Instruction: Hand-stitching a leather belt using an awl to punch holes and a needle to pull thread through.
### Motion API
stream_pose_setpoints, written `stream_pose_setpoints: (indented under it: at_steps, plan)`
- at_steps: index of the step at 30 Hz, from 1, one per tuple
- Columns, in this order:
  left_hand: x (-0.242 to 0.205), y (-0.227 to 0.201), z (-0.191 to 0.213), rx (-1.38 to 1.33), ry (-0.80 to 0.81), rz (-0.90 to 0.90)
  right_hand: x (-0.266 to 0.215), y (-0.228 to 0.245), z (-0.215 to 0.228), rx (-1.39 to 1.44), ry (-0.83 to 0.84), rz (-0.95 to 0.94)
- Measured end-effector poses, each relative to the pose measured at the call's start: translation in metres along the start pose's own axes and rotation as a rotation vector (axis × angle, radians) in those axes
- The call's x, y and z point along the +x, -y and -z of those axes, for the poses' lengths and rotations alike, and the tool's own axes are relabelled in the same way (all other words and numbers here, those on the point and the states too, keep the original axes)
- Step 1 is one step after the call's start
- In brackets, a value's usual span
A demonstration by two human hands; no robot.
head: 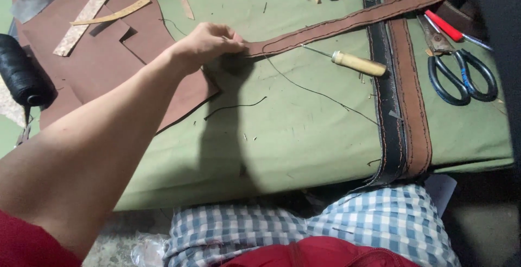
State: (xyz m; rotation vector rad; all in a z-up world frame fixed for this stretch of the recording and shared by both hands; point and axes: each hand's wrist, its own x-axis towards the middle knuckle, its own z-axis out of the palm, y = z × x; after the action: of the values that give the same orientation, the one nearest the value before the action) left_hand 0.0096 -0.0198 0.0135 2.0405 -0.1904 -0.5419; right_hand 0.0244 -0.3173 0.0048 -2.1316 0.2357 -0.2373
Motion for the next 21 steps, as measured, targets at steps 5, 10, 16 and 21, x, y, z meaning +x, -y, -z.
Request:
stream_pose_setpoints:
  at_steps: [5, 10, 16, 21]
  plan:
    - [-0.001, 0.0, 0.0, -0.047, -0.051, 0.057, -0.008, -0.003, 0.013, -0.072, 0.065, 0.154]
    - [-0.016, 0.001, 0.021, -0.143, -0.1, 0.072, -0.064, 0.042, -0.01, -0.223, 0.317, -0.194]
    - [0.001, 0.031, 0.098, 0.038, -0.196, 0.065, -0.041, 0.019, -0.022, -0.157, 0.302, -0.244]
    - [0.024, 0.046, 0.135, 0.723, -0.806, 0.253, -0.041, 0.019, -0.023, -0.193, 0.354, -0.234]
